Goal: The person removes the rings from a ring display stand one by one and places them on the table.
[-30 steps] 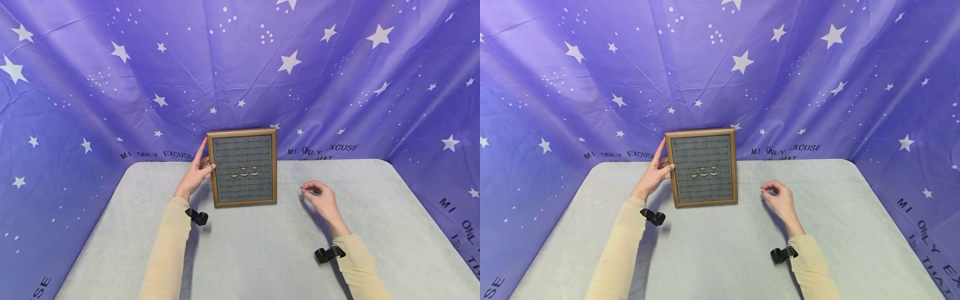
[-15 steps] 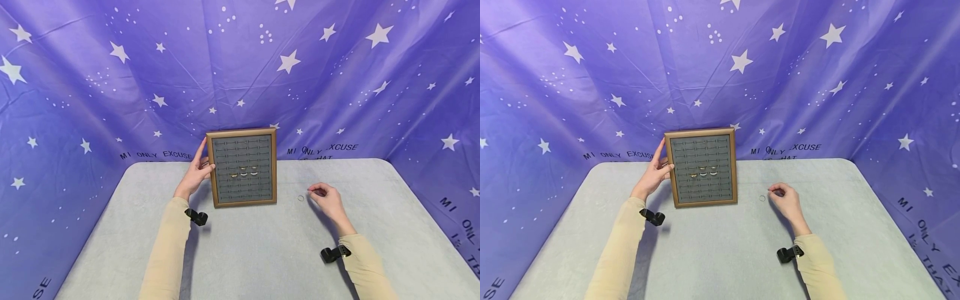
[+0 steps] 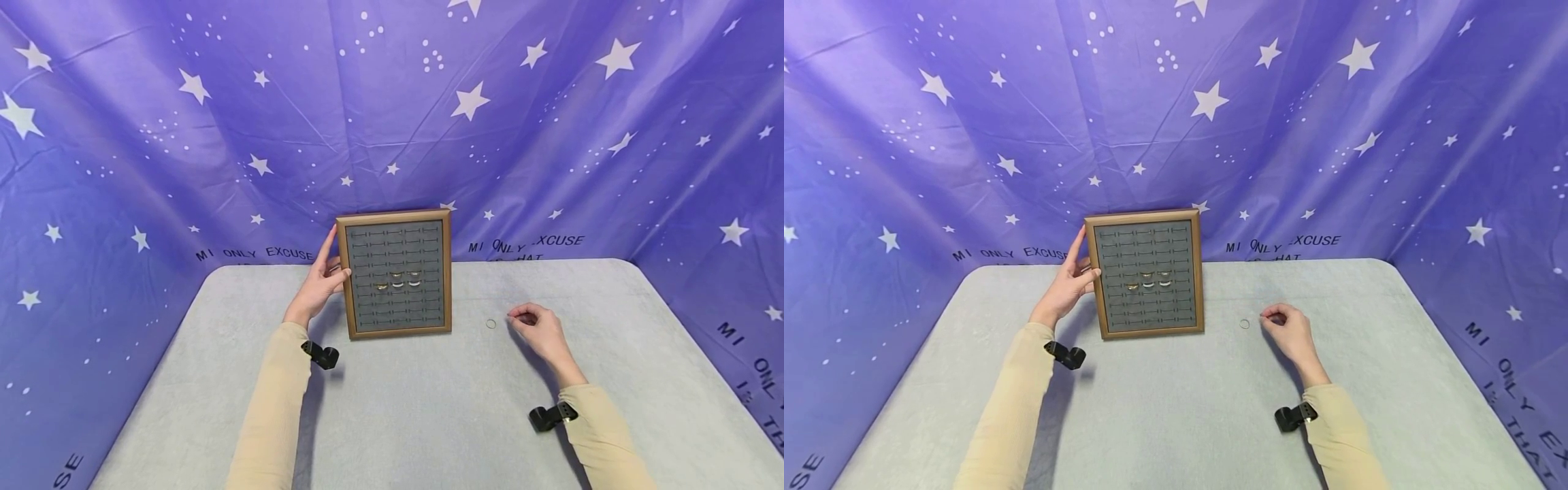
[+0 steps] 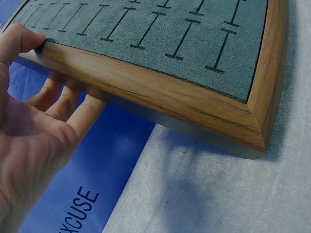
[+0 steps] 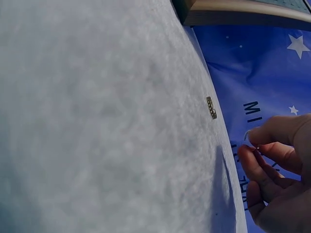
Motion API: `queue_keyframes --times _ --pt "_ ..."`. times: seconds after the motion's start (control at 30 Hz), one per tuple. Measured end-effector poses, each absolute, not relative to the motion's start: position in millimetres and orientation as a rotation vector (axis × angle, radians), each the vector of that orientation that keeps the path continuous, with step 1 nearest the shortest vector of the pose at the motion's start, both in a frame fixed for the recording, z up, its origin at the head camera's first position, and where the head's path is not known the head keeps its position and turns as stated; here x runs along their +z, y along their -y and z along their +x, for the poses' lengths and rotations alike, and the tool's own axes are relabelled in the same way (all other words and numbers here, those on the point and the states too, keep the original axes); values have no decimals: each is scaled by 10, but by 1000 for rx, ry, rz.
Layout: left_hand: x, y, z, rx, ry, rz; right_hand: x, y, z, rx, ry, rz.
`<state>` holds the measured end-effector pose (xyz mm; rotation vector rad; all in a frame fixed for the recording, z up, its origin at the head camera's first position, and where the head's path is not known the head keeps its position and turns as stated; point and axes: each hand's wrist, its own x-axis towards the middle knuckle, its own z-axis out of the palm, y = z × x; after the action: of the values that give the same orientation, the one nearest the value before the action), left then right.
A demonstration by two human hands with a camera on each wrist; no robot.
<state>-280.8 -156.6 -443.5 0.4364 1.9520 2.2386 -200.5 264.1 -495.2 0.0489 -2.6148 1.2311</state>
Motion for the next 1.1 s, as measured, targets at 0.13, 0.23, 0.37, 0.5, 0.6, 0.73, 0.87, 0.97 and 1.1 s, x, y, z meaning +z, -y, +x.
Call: queue_keyframes --times 0.13,0.23,0.37,0.5,0.6,0.73,0.87,0.97,1.1 --pt "-4410 1569 -2796 2225 -1960 426 -4963 -2669 -1989 1198 2666 82" --pt "-4412 1565 -2801 2223 -1965 425 -4975 -2688 -1987 1191 2690 92" --pt "-4435 1558 -2814 2226 -1978 426 -4997 -2706 -2002 1182 2701 90" --pt "-4434 1555 -2815 2227 -1978 414 -5005 -2718 -2020 1180 2712 89" --pt "-4438 1557 -2819 2224 -1970 402 -4997 -2724 -2030 1181 2729 84" --pt "-4425 1560 -2817 2225 -1951 396 -4979 -2726 -2042 1179 2753 79" --pt "-4366 1552 -2777 2231 -1934 403 -4963 -2726 -2047 1177 2768 92" --pt "-4291 1537 -2722 2227 -1936 416 -4960 -2724 -2047 1168 2772 110" --pt "-4239 1528 -2678 2221 -1941 418 -4966 -2722 -2044 1168 2775 122"
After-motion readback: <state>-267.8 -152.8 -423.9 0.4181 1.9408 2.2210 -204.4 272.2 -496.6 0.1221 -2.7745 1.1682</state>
